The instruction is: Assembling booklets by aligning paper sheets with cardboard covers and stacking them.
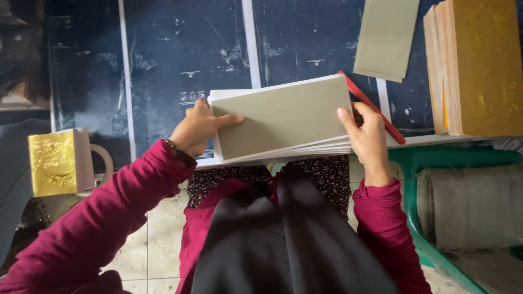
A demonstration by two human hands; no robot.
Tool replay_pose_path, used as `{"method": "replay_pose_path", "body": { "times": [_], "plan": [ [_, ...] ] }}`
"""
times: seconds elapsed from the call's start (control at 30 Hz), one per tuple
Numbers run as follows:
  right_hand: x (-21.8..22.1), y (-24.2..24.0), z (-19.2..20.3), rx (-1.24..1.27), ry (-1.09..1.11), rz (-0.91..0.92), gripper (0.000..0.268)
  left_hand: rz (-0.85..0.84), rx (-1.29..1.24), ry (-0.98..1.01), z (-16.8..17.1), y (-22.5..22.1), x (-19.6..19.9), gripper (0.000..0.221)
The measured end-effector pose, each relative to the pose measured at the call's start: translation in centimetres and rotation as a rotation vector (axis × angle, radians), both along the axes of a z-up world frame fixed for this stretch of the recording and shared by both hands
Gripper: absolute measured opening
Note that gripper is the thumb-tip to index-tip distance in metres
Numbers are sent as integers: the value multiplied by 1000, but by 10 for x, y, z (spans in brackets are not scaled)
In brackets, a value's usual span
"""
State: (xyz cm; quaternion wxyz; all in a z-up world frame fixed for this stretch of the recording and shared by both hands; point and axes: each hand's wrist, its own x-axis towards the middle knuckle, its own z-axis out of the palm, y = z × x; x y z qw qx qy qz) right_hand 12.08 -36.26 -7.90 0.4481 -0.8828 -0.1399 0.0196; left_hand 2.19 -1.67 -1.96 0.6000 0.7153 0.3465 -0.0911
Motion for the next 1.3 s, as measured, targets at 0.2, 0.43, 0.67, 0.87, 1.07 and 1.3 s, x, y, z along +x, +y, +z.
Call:
{"method": "replay_pose_path", "body": {
  "times": [0.2, 0.43, 0.67, 0.87, 1.07, 1.3],
  "plan": [
    [-7, 3, 7, 68, 18, -61, 24, -21, -76, -102, 17, -1, -3, 91],
    [-11, 5, -4, 150, -46, -59, 21, -51, -144, -255, 3, 0, -12, 83],
    [-23, 11, 9, 488, 54, -31, 34, -78, -208, -561, 5, -4, -28, 73],
    [-14, -16, -6, 735, 65, 69, 39, -289, -250, -900, 15, 10, -34, 95],
    [-6, 12, 30, 525, -157, 180, 79, -363, -169, -1072, 7, 37, -17, 101],
    [0, 22, 21, 565, -158, 259, 106, -276, -17, -1065, -6, 18, -12, 101]
  ]
}}
